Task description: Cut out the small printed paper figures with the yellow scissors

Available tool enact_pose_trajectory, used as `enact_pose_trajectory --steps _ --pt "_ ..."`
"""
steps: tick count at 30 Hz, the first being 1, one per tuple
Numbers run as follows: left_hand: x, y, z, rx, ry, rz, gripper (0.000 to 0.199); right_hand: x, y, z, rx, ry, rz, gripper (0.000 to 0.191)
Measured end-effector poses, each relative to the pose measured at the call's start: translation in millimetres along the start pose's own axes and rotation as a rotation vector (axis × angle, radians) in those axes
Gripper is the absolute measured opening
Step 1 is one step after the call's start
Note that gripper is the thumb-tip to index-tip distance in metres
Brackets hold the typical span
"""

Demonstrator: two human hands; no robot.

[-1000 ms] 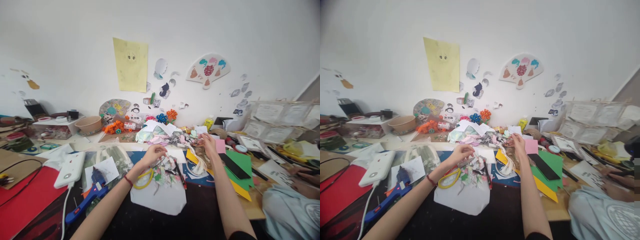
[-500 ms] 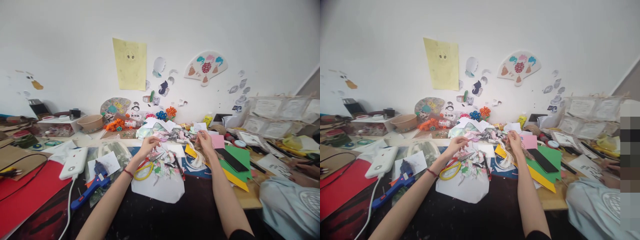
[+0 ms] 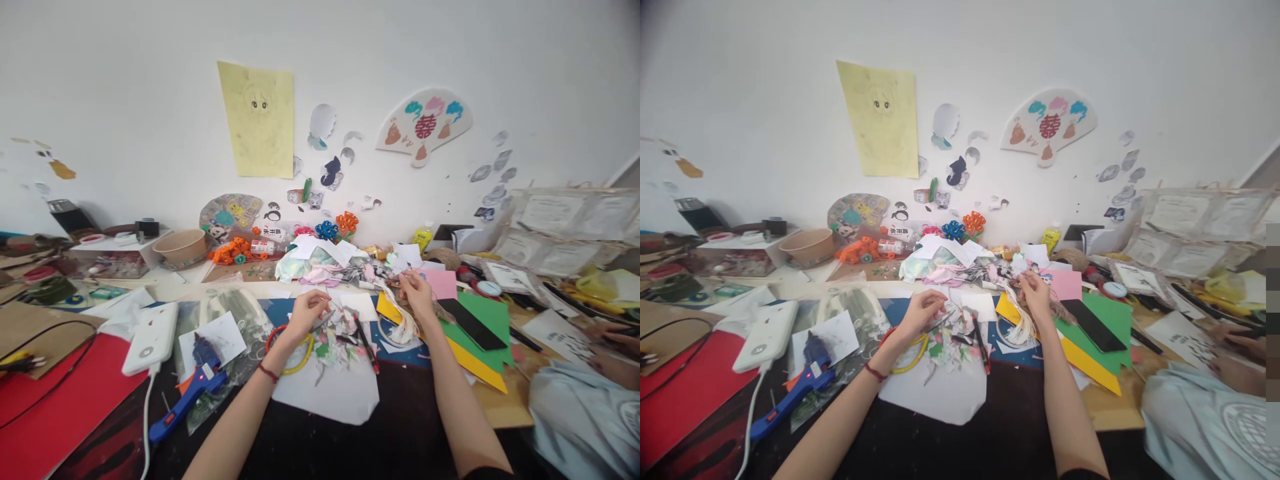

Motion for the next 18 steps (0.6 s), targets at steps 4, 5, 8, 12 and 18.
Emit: enact_pose_trajectory --steps 4,5,8,12,18 --pt "-1.4 -3 2 0.009 0.006 0.012 0.037 3 1 1 -0.009 -0.011 0.024 0.036" --pt "-0.8 -3 2 0.010 0.007 0.013 0.037 4 2 2 -0.010 -0.013 0.031 0.036" --pt "2.2 -3 5 0.016 0.002 0.012 0.037 6 5 2 -0.010 -0.013 0.044 0.036" --pt "6.6 -1 11 0.022 -0.016 0.001 0.037 6 9 2 -0.009 -0.005 0.041 0.036" --pt "7.2 2 15 0.055 -0.017 -0.044 0.036 2 9 6 -0.012 0.000 0.027 0.036"
Point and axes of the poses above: each hand's wrist, its own z-axis away from the middle knuckle, its own x-axis out of the palm, y = z × x, the point moved 6 cm from there along -z, towards the middle knuckle, and after that the axes turned 15 degrees about x, right-handed, at the moved point
